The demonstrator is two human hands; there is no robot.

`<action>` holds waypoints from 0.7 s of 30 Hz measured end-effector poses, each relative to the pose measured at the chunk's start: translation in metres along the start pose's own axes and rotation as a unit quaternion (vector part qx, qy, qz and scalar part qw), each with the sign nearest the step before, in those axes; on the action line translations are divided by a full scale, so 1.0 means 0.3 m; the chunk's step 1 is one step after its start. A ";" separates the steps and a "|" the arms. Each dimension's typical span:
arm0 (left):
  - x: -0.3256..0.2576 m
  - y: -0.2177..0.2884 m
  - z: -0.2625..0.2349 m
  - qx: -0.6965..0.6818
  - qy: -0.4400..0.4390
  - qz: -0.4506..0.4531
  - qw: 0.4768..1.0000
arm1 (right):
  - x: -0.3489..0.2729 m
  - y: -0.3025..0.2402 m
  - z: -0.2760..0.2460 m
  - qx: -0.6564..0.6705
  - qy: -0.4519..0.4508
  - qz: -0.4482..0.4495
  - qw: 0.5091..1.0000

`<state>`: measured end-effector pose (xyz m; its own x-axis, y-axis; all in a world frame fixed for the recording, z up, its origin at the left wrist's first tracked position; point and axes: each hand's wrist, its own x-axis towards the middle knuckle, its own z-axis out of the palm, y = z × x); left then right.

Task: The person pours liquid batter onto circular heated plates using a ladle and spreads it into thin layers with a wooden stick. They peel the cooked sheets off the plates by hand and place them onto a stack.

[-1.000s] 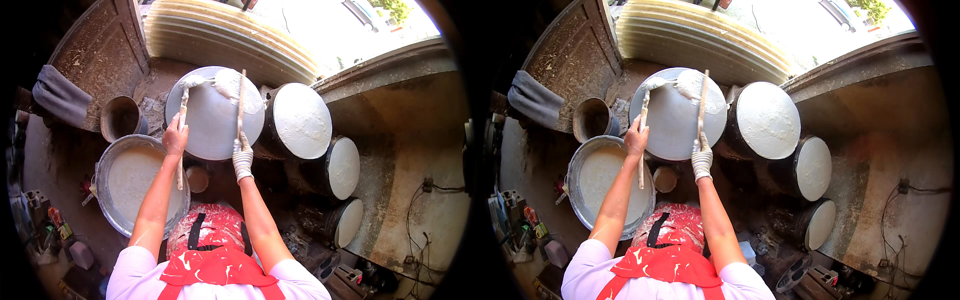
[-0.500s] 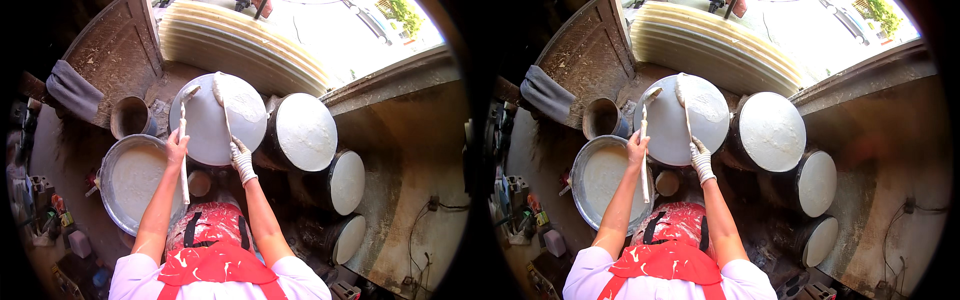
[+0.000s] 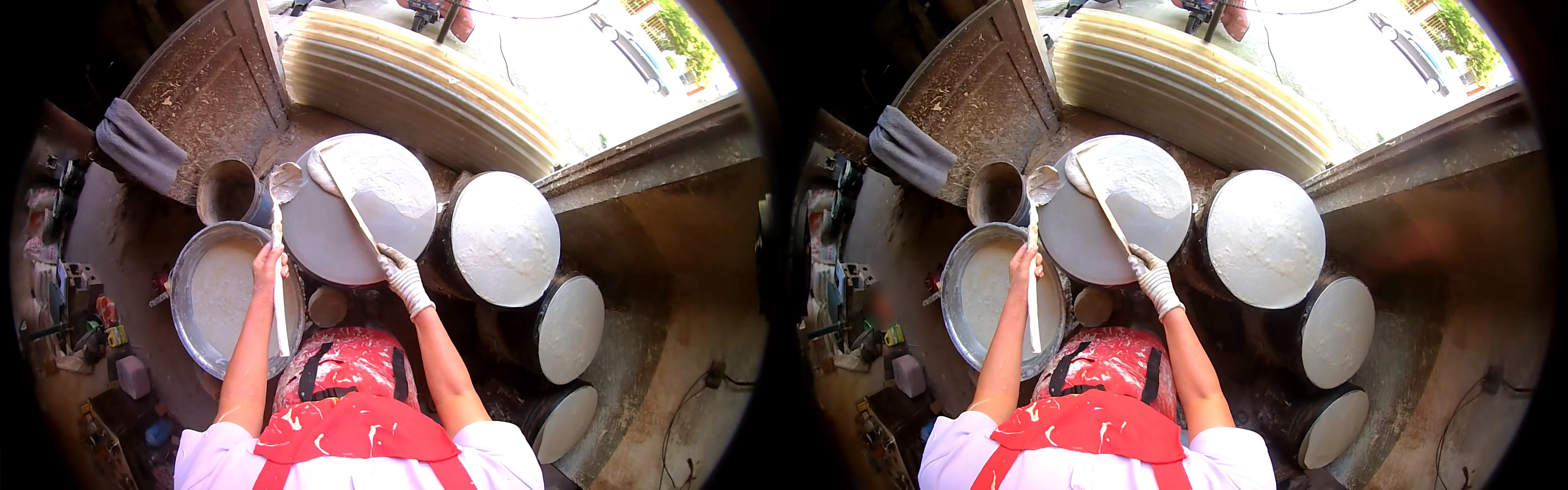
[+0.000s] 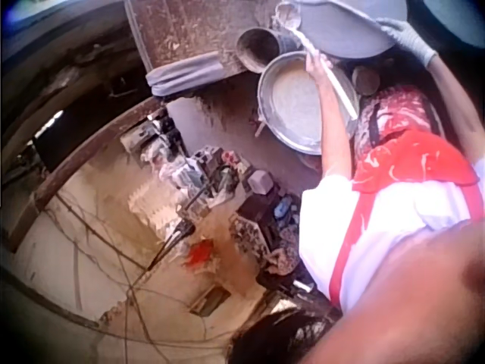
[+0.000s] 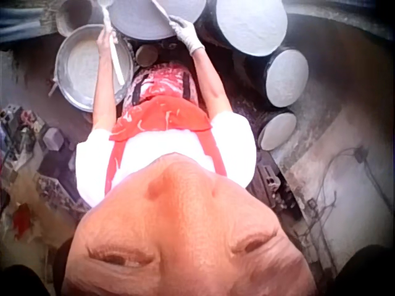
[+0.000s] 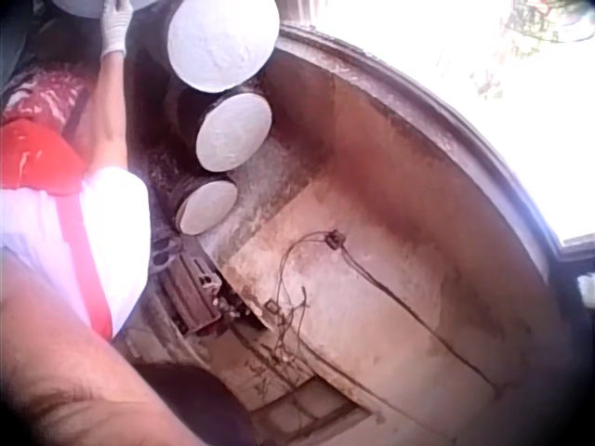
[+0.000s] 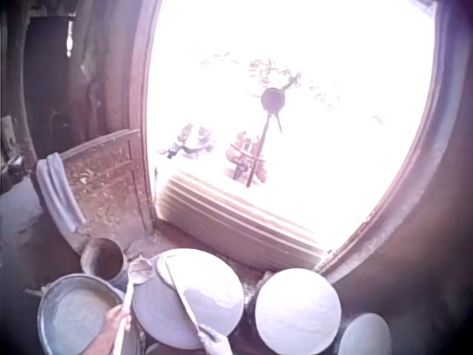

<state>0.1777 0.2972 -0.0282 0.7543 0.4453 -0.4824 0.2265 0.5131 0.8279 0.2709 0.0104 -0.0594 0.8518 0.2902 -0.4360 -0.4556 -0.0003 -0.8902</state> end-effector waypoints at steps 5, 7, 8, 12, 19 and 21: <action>-0.047 0.003 -0.035 0.016 0.027 -0.006 0.999 | 0.099 -0.062 -0.111 0.031 0.053 -0.065 0.996; -0.061 0.003 -0.039 0.019 0.035 -0.006 0.999 | 0.133 -0.084 -0.106 -0.042 -0.001 -0.054 0.998; -0.066 0.004 -0.040 0.018 0.038 -0.006 0.999 | 0.138 -0.092 -0.098 -0.073 -0.037 -0.056 0.995; -0.092 0.010 -0.042 0.017 0.054 -0.009 0.998 | 0.073 -0.107 -0.092 -0.089 -0.156 -0.067 0.981; -0.149 0.031 -0.058 0.028 0.060 0.003 0.998 | 0.222 -0.207 -0.205 -0.188 -0.038 -0.125 0.973; -0.160 0.032 -0.061 0.029 0.063 0.016 0.997 | 0.276 -0.224 -0.193 -0.252 -0.096 -0.103 0.957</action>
<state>0.1325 0.2941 -0.0024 0.6790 0.5515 -0.4845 0.2410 0.4560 0.8567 0.3871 -0.0209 -0.0434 0.8245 0.5053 -0.2548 -0.0583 -0.3720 -0.9264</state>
